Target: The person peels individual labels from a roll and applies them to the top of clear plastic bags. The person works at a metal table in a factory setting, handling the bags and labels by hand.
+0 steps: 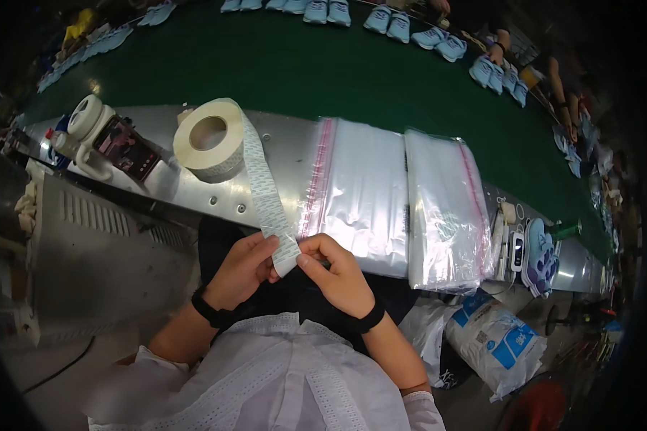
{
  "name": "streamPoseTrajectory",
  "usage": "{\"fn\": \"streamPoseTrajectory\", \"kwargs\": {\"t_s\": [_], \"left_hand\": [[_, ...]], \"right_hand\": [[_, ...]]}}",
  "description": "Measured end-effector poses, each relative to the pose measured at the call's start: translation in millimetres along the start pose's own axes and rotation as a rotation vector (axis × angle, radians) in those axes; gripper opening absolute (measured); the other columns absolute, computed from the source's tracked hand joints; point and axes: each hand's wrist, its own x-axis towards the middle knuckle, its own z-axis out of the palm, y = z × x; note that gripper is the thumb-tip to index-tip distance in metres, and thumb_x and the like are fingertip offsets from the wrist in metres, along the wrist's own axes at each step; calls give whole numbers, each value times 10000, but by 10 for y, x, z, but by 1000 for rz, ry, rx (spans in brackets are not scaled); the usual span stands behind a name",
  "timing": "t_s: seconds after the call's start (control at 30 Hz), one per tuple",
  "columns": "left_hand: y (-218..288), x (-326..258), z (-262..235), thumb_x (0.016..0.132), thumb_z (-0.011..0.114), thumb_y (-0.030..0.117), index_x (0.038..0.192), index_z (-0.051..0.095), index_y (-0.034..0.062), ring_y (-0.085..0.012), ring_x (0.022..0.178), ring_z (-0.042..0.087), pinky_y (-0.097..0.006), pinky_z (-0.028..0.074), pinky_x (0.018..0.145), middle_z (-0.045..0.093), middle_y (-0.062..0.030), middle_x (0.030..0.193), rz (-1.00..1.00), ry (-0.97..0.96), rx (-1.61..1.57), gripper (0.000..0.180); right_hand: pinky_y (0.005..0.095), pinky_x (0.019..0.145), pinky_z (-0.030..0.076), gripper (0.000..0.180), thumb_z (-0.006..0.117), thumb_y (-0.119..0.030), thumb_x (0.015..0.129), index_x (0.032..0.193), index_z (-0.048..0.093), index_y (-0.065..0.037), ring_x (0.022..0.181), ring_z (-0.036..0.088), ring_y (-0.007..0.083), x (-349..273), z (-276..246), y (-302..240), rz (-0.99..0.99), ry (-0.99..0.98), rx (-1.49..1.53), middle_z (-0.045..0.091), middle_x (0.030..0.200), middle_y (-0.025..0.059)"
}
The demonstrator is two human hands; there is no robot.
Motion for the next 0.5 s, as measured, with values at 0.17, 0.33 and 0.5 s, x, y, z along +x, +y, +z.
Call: {"fn": "streamPoseTrajectory", "kwargs": {"t_s": [0.17, 0.33, 0.5], "left_hand": [[-45, -85, 89, 798, 646, 171, 949, 558, 43, -151, 777, 548, -250, 452, 610, 553, -69, 892, 715, 564, 633, 217], [39, -195, 129, 729, 679, 78, 905, 584, 44, -242, 809, 544, -326, 449, 687, 556, -85, 896, 946, 338, 1339, 203], [33, -90, 52, 788, 658, 92, 901, 575, 15, -107, 699, 574, -225, 453, 586, 578, -61, 848, 664, 287, 872, 160]], "right_hand": [[254, 749, 411, 74, 596, -71, 820, 856, 575, -10, 816, 520, 150, 135, 14, 8, -167, -33, -283, 545, 860, 55], [256, 746, 421, 42, 616, -26, 794, 816, 591, 0, 801, 528, 149, 222, 128, 89, -228, 21, -214, 538, 865, 56], [234, 692, 426, 113, 666, -55, 780, 867, 632, 8, 790, 519, 110, 302, 255, 15, -64, 44, 125, 525, 870, 36]]}}
